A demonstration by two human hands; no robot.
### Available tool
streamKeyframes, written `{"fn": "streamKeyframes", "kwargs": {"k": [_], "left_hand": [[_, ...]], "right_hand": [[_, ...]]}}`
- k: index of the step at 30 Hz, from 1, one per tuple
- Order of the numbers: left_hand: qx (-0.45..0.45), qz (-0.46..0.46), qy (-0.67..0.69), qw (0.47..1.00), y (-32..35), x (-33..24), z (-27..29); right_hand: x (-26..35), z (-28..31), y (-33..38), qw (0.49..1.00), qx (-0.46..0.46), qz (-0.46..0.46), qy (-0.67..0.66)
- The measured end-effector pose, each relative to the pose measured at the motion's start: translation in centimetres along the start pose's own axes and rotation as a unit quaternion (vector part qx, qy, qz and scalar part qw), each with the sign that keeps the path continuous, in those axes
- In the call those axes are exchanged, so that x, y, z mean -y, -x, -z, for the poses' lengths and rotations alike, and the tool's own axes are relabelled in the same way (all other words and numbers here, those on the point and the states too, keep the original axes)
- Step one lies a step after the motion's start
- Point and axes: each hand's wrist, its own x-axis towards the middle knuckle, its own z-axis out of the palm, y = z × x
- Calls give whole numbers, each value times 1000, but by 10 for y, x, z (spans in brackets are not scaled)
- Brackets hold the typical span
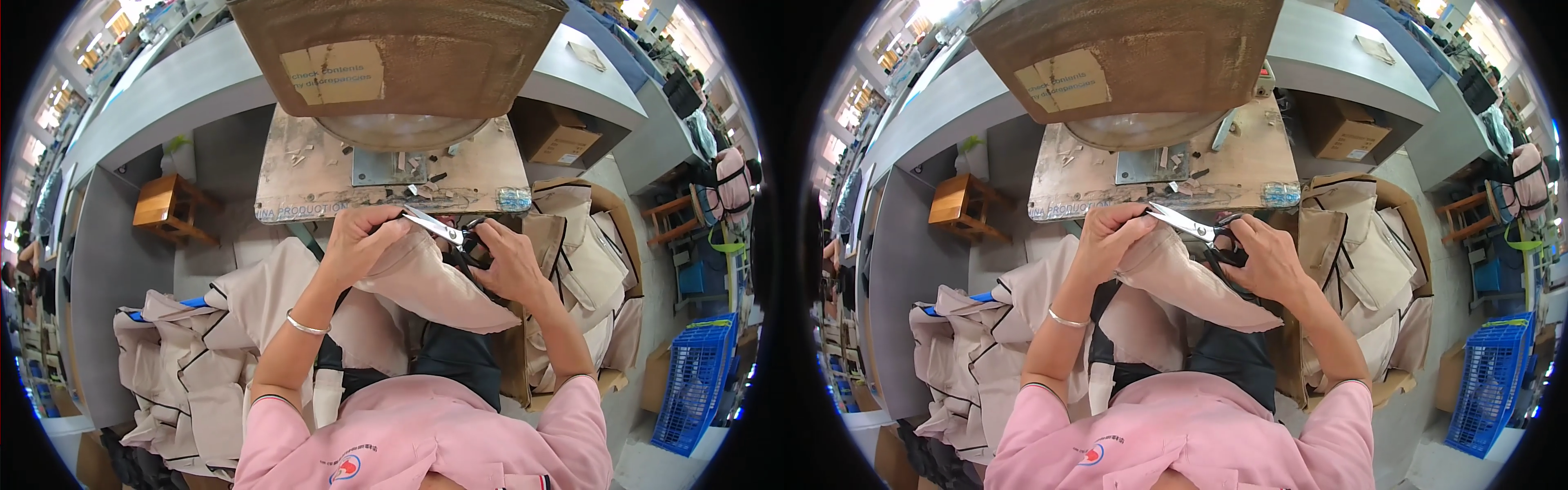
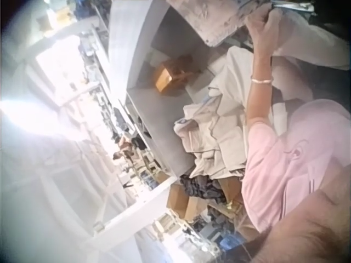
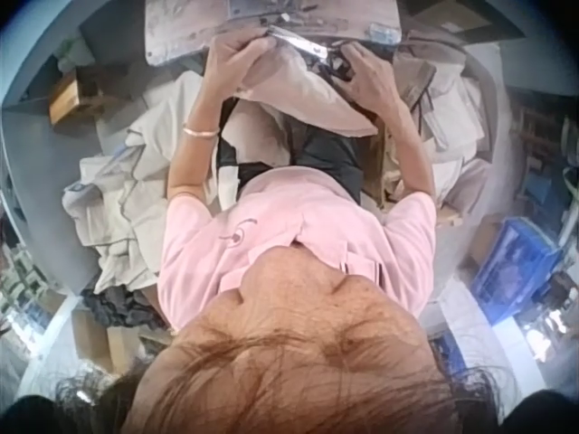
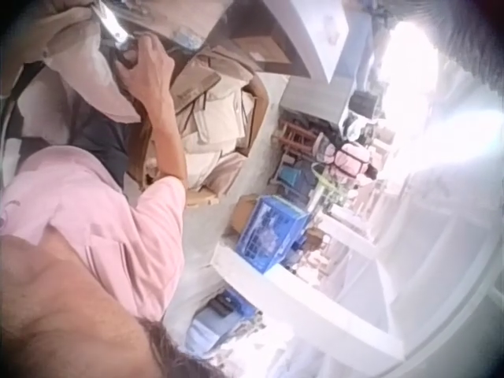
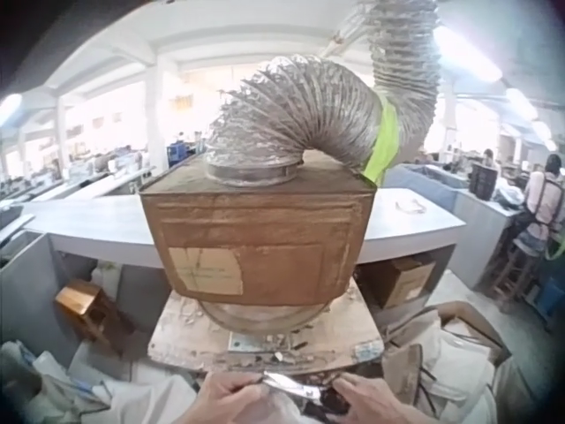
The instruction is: Operating a heat-press machine to bond or press fabric components for bag manufacturing.
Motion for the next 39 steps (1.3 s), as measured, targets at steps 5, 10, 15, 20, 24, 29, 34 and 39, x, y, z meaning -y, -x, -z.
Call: {"fn": "streamKeyframes", "kwargs": {"k": [5, 10, 15, 20, 24, 29, 34, 39], "left_hand": [[0, 18, 52, 998, 0, 3, 2], [11, 50, 99, 994, -2, 3, 3], [25, 58, 79, 995, -3, 5, 5], [5, -26, 73, 997, 0, 10, -8], [-36, -61, 16, 997, 10, 12, -28], [-102, -208, -136, 963, 14, 11, -44], [-58, -229, -161, 958, 28, 5, -70], [9, -284, -102, 953, 72, -11, -128]], "right_hand": [[-6, -7, 0, 999, -15, 18, -27], [-10, -21, 2, 999, -13, 4, -42], [-30, -14, -13, 967, -109, -222, 62], [-89, 13, -70, 942, -105, -266, 175], [-80, 12, -89, 947, -123, -238, 175], [25, 8, -13, 960, -241, 1, 146], [101, -64, 66, 976, -108, 180, 57], [105, -131, 48, 973, -64, 106, 196]]}}
